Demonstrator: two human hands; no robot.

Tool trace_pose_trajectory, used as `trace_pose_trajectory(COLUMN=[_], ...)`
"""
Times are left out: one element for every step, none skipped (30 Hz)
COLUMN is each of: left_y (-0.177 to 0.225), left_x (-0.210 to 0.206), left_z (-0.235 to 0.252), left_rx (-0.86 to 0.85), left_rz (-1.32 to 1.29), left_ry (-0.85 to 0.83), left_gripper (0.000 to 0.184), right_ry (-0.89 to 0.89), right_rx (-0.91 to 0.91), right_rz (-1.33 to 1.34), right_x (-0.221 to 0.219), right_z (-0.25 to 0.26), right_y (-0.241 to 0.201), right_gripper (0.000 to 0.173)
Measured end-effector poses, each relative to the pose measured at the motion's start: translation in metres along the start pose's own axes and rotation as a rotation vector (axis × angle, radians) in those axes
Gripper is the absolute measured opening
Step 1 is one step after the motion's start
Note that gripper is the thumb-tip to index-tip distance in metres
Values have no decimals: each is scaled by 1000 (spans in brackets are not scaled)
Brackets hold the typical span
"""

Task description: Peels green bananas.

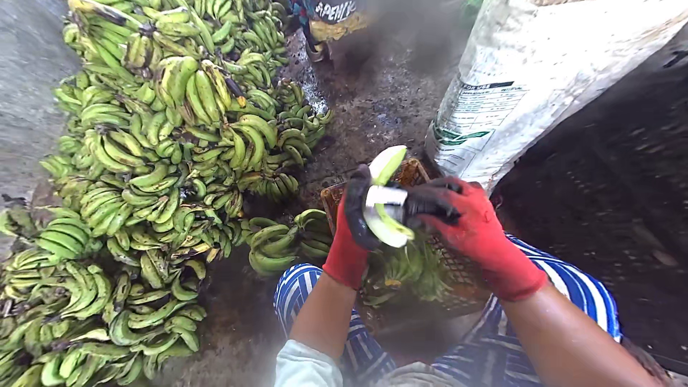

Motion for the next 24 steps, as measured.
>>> trace_pose_trajectory(left_y=[0,0,-1,0,0,0,1,3,7,10,11,11,9,6,2,-2,-7,-10,-12,-8,-1,9,17,20], left_x=[-2,-3,-1,2,6,10,16,20,22,23,24,25,24,22,21,21,22,23,22,24,29,34,36,36], left_z=[-3,-4,-5,-5,-3,0,3,4,5,7,7,2,-5,-10,-11,-11,-8,-2,4,6,7,5,1,-2], left_rx=[-49,-65,-66,-55,-24,22,57,75,75,74,89,85,75,63,46,45,50,84,124,138,111,51,5,-25], left_rz=[90,129,142,138,89,31,-6,-9,20,47,111,230,355,448,478,457,376,234,96,43,63,132,221,291], left_ry=[51,79,85,63,23,-23,-38,-29,-6,9,52,117,180,227,239,229,185,118,45,28,58,128,176,212], left_gripper=[31,29,29,30,32,36,39,40,38,35,37,37,36,34,34,36,38,43,47,45,38,30,27,28], right_ry=[61,137,207,248,264,256,208,129,19,-89,-164,-194,-152,-55,71,184,261,298,294,246,166,52,-80,-192], right_rx=[-118,-216,-299,-367,-394,-356,-266,-141,-26,46,64,34,-16,-78,-139,-213,-271,-299,-280,-224,-151,-87,-49,-36], right_rz=[-11,-34,-41,-33,-7,55,131,195,233,249,243,219,165,96,11,-47,-67,-46,9,92,189,287,360,393], right_x=[3,9,15,22,27,29,27,21,12,2,-7,-13,-13,-7,5,18,31,40,42,38,28,14,-1,-14], right_z=[3,5,6,5,4,4,4,3,1,-1,-4,-6,-5,-4,-2,-2,-1,0,2,3,3,0,-4,-8], right_y=[14,28,42,54,61,58,48,33,18,5,-2,-2,3,12,24,38,51,59,57,48,35,23,11,2], right_gripper=[39,39,40,42,44,44,41,41,41,41,41,39,36,34,36,39,41,44,44,41,37,35,38,40])
Point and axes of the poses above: each hand's wrist, its own z-axis towards the middle knuckle, its own x-axis out of the back of the hand, y = z × x, the point moved 10 cm from there along z, towards the middle knuckle, and after that the axes turned 10 degrees about x, right-handed, at the moved point
